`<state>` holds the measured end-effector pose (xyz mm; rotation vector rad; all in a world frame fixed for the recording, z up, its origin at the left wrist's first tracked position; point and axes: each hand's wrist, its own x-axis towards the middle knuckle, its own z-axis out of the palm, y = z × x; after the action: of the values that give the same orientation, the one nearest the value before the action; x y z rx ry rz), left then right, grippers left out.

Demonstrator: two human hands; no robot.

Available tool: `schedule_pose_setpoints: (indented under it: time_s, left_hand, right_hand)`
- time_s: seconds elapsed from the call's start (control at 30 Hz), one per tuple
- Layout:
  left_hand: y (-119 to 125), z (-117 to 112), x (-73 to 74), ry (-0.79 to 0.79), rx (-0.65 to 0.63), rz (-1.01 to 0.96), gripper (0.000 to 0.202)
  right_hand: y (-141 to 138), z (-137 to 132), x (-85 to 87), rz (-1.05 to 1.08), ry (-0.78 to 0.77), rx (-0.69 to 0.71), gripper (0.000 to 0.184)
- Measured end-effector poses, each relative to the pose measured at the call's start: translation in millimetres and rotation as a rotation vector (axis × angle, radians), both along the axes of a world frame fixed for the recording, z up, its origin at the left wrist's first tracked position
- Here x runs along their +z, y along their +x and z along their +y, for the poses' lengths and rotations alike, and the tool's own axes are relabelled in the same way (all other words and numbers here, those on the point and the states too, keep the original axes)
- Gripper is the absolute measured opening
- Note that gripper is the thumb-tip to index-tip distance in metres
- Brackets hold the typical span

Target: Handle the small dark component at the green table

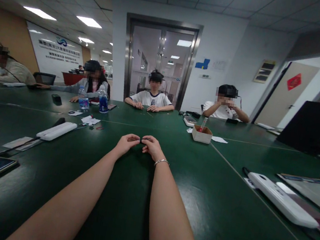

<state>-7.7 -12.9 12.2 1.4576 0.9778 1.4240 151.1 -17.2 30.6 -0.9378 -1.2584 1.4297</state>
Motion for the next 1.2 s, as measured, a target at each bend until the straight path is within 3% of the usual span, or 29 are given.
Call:
schedule_pose_setpoints:
  time_s: [0.1, 0.3, 0.4, 0.6, 0.73, 0.93, 1.2]
  left_hand:
    - [-0.2, -0.2, -0.7, -0.003, 0.013, 0.016, 0.027]
    - [1.5, -6.1, 3.9, -0.032, -0.011, 0.054, 0.025]
    - [4.7, -8.6, 4.4, -0.069, -0.009, 0.11, 0.026]
    - [9.1, -7.0, 1.7, -0.086, -0.014, 0.177, 0.035]
    - [6.8, -4.7, -0.3, -0.048, -0.05, 0.222, 0.026]
    - [6.5, -4.7, -4.3, -0.01, 0.002, 0.289, 0.028]
    - [6.9, -4.5, -2.3, -0.052, -0.049, 0.306, 0.029]
  right_hand:
    - [0.6, -0.7, 0.6, 0.061, -0.017, 0.032, 0.034]
    - [-2.5, 3.4, -2.2, -0.076, -0.012, 0.005, 0.015]
    - [-1.2, 5.1, -5.3, -0.041, 0.007, 0.011, 0.006]
    - [3.3, 7.0, -8.4, 0.04, -0.022, 0.044, 0.011]
    - [3.5, 6.7, -8.2, 0.052, -0.03, 0.061, 0.015]
    - [4.1, 5.0, -8.2, 0.047, -0.023, 0.069, 0.018]
    - [4.8, 2.5, -5.5, 0.047, -0.027, 0.083, 0.018]
